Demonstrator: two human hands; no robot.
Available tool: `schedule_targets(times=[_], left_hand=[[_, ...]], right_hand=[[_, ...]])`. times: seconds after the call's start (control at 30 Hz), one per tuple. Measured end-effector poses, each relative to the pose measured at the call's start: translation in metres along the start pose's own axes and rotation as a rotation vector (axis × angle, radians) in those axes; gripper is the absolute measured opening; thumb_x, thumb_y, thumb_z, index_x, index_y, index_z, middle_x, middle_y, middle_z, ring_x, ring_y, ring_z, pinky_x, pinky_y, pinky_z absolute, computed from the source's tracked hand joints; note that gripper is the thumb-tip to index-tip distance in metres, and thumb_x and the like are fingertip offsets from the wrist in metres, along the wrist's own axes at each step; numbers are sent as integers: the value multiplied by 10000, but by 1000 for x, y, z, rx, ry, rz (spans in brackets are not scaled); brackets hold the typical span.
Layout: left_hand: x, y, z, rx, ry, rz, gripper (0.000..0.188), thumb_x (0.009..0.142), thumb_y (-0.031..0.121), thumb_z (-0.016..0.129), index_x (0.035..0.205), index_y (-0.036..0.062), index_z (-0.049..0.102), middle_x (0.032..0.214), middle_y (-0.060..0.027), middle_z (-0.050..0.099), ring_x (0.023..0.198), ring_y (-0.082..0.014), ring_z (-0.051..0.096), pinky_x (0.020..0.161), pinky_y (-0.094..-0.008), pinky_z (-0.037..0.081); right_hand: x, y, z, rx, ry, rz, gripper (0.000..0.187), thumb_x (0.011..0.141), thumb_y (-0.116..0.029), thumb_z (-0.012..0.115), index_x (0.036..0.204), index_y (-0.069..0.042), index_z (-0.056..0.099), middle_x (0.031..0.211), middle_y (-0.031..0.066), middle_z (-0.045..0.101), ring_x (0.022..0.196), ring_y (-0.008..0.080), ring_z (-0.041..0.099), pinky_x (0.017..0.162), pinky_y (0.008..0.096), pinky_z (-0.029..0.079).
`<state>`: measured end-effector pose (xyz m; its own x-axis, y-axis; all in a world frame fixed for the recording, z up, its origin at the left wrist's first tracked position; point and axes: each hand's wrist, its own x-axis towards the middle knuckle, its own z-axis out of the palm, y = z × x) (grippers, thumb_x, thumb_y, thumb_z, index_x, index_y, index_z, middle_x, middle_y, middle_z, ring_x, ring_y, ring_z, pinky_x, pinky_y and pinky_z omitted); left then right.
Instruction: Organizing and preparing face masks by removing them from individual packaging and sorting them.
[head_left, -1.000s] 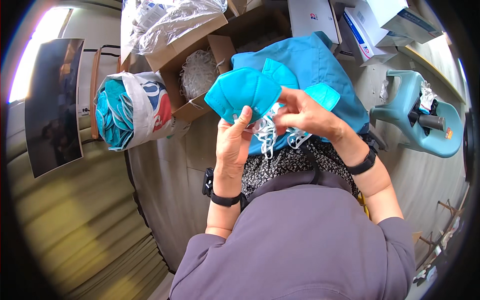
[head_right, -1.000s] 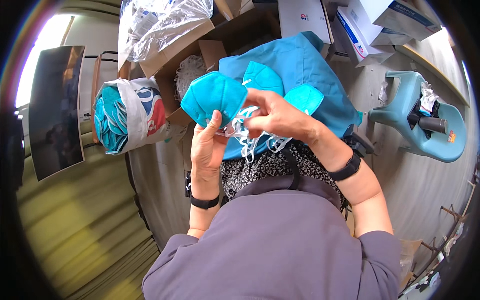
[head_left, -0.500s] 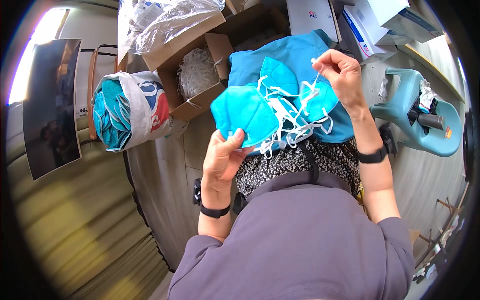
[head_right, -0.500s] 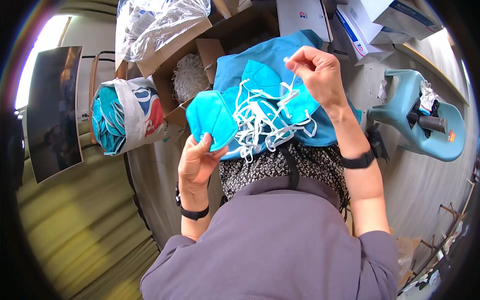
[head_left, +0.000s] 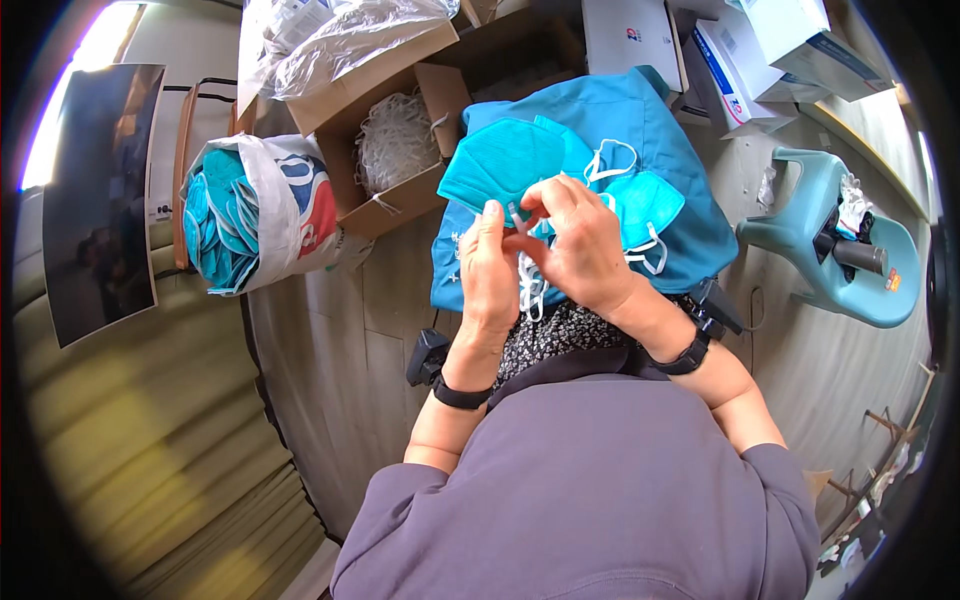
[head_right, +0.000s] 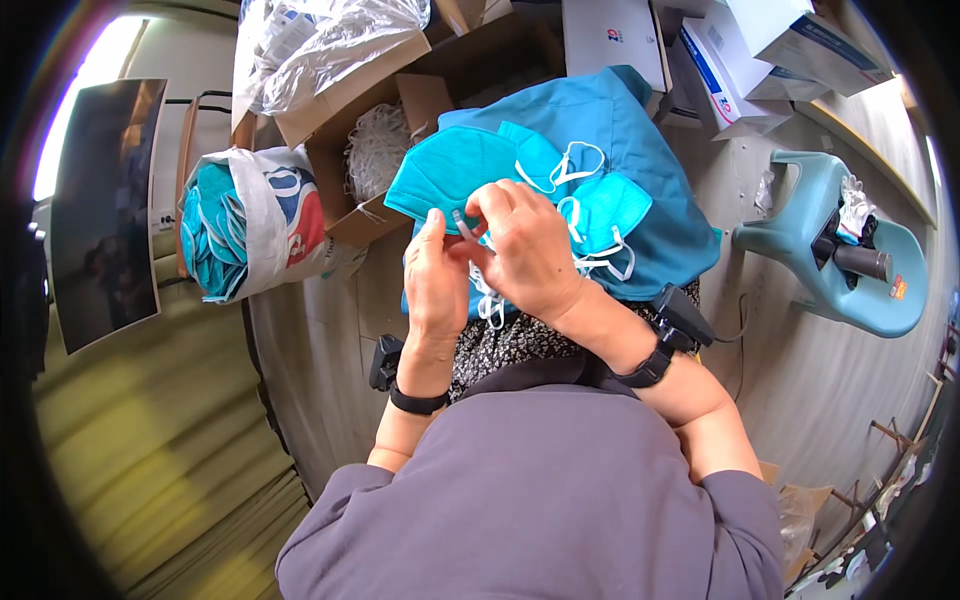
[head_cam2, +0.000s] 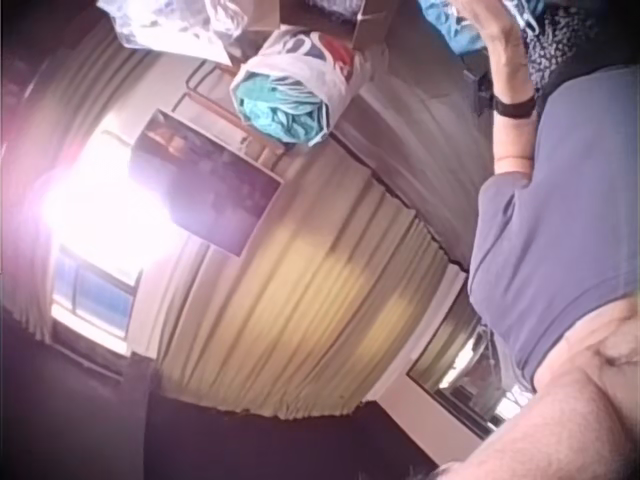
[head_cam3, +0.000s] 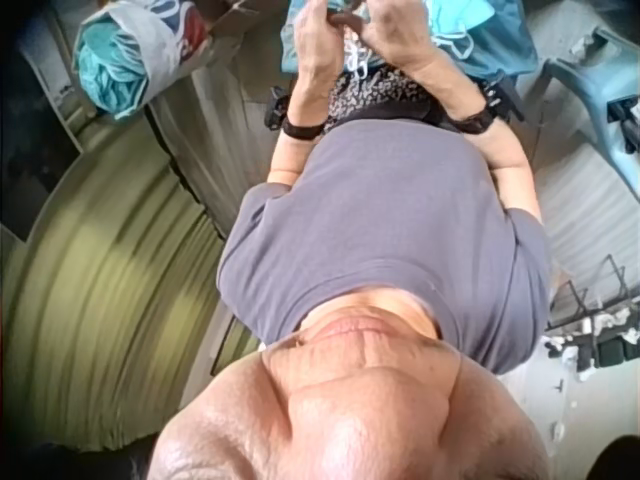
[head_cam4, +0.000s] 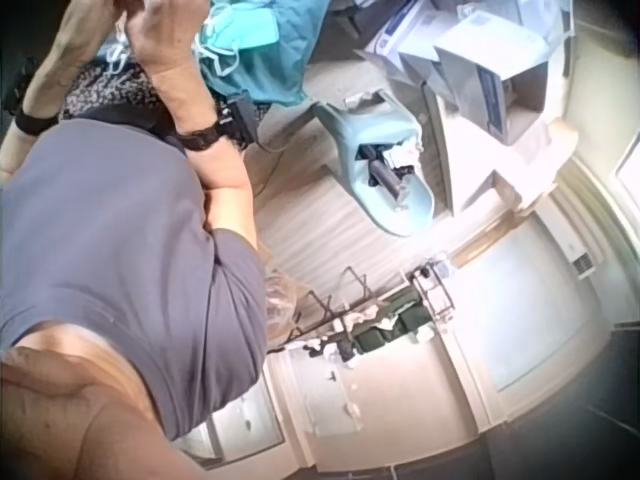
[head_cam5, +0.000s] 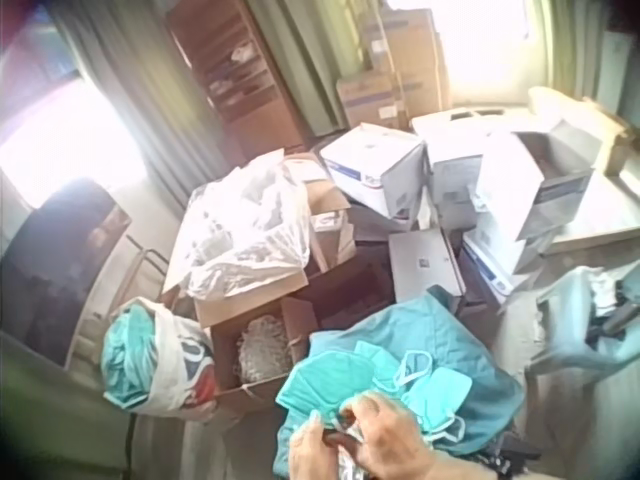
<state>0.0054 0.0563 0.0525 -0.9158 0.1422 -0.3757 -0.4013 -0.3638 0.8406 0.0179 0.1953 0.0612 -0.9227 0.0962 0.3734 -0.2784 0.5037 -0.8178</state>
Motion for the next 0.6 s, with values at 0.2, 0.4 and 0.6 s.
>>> schedule_targets(times=[0.2, 0.4, 0.6], left_hand=[[3, -10, 5, 355, -24, 232, 281, 1048, 212, 513, 863, 9, 570, 805, -7, 532, 713, -112, 476, 632, -292, 407], [3, -10, 5, 1019, -34, 616, 242, 985, 108, 586, 800, -17, 495, 730, -164, 480, 619, -323, 470, 553, -402, 385], [-16, 12, 9, 1104, -79, 664, 251, 945, 46, 622, 762, -10, 459, 691, -158, 464, 580, -319, 452, 532, -388, 375]], right_hand=[[-3, 14, -13, 71, -143, -3, 77, 788, -17, 680, 830, -57, 628, 796, 82, 623, 766, 291, 625, 667, 392, 484], [-4, 18, -13, 237, -129, 166, 46, 789, -21, 663, 798, -58, 637, 747, 99, 635, 717, 309, 628, 607, 392, 481], [12, 34, -34, -149, -24, -143, 71, 720, -53, 649, 720, -93, 590, 728, 57, 633, 702, 265, 612, 591, 392, 441]])
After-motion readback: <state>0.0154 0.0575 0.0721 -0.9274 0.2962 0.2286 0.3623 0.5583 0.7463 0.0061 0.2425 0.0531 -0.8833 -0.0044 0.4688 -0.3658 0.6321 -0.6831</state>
